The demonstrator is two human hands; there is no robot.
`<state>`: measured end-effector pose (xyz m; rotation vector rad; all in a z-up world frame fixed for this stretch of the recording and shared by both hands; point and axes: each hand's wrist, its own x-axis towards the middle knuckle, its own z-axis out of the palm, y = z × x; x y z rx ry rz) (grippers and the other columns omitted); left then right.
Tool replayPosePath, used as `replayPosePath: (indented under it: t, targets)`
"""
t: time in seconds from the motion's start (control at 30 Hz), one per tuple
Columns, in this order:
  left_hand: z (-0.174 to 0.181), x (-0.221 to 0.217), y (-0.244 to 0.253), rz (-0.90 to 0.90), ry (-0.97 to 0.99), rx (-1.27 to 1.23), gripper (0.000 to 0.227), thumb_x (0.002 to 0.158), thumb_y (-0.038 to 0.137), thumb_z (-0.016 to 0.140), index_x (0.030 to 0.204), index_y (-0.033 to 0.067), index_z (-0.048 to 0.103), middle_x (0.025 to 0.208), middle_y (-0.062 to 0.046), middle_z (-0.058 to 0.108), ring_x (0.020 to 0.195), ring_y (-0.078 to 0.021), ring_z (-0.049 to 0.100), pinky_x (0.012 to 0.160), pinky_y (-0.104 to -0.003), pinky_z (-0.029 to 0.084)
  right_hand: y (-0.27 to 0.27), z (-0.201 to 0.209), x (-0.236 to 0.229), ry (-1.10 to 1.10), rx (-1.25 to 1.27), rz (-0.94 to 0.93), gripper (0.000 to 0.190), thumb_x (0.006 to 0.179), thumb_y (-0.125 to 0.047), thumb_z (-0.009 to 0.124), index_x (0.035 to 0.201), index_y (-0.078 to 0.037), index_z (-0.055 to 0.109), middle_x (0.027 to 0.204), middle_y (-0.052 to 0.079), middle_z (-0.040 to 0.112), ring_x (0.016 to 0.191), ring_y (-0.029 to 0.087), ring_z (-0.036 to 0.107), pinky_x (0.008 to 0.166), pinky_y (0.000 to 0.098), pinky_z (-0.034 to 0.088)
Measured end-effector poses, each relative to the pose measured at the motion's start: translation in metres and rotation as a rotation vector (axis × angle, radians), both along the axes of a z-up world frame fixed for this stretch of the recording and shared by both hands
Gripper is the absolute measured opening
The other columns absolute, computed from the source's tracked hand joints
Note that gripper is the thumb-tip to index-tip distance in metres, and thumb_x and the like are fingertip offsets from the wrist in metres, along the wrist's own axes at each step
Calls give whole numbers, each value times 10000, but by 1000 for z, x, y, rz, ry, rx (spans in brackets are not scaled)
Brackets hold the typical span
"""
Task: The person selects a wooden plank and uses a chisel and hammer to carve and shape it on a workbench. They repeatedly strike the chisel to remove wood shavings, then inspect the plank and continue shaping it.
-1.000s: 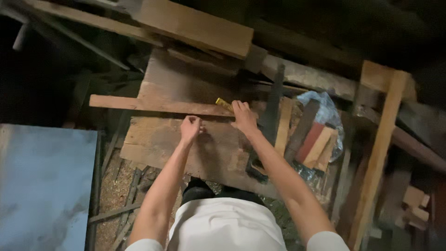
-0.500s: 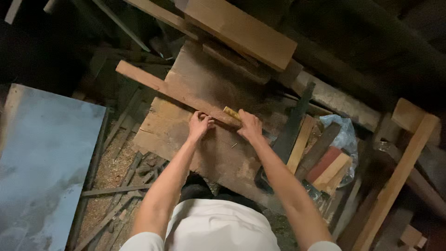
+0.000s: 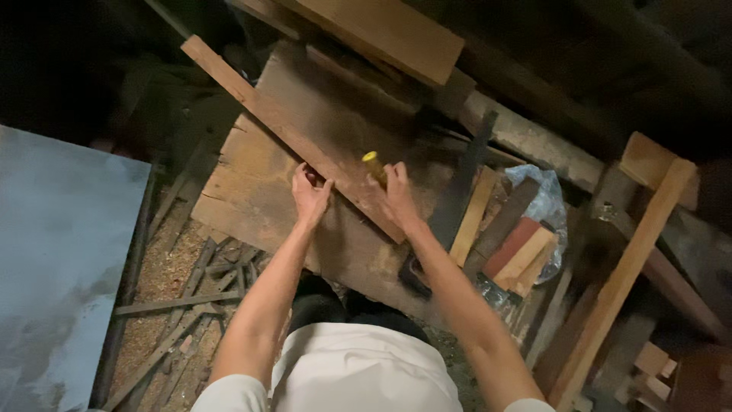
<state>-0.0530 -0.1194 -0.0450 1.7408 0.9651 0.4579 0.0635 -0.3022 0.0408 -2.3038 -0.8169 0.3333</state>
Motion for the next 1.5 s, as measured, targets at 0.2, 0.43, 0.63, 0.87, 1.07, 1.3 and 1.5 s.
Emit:
replayPosePath:
  t: [0.2, 0.43, 0.63, 0.87, 1.07, 1.3, 1.5]
  targets:
    - [-2, -18, -49, 26, -148, 46, 497, 909, 173, 800, 1318, 21, 562, 1084, -133, 640, 881, -209, 662, 702, -327, 577, -55, 62, 3, 207, 226, -161, 438, 1006, -453, 648, 1066, -19, 648, 897, 76, 694, 763, 176, 639, 705, 343, 526]
    - [-9, -26, -81, 42, -106, -134, 251, 960, 206, 743, 1111, 13, 684, 938, -104, 740, 796, -169, 719, 733, -311, 596, -96, 71, -19, 575, 475, -318, 277, 909, -198, 786, 1073, 1, 686, 1000, 70, 748, 895, 141, 736, 812, 312, 632]
    - [12, -28, -106, 42, -129, -502, 228, 967, 190, 708, 1076, -7, 672, 926, -110, 719, 725, -182, 741, 641, -330, 654, -132, 50, -38, 584, 421, -220, 301, 879, -134, 815, 1125, 25, 748, 1195, 109, 758, 1021, 150, 701, 893, 298, 585]
    - [21, -23, -121, 68, -103, -573, 301, 971, 219, 753, 1006, -76, 702, 848, -141, 754, 726, -190, 752, 635, -318, 614, -148, 34, -41, 682, 290, -196, 413, 884, -128, 788, 1248, 34, 680, 1127, 109, 742, 903, 157, 715, 747, 310, 607]
    - [18, -16, -134, 56, -178, -648, 232, 945, 178, 734, 1003, -45, 710, 822, -110, 765, 709, -170, 763, 624, -308, 626, -149, 28, -50, 927, 36, -164, 511, 1017, -162, 540, 1527, -143, 544, 954, 230, 679, 710, 284, 622, 618, 392, 532]
    - [9, -37, -138, -62, -84, 96, 283, 918, 274, 792, 956, -6, 780, 804, -115, 770, 713, -160, 740, 684, -339, 587, -150, 28, -70, 262, -249, 185, 518, 1066, -302, 502, 1573, -249, 415, 1008, 166, 646, 837, 332, 649, 787, 448, 533]
    - [-6, -46, -147, -117, 261, -88, 467, 848, 465, 834, 814, 5, 759, 668, -117, 717, 588, -179, 672, 609, -351, 549, -157, 22, -81, 27, -395, 239, 552, 1082, -305, 490, 1610, -363, 339, 903, 131, 567, 700, 335, 590, 653, 458, 524]
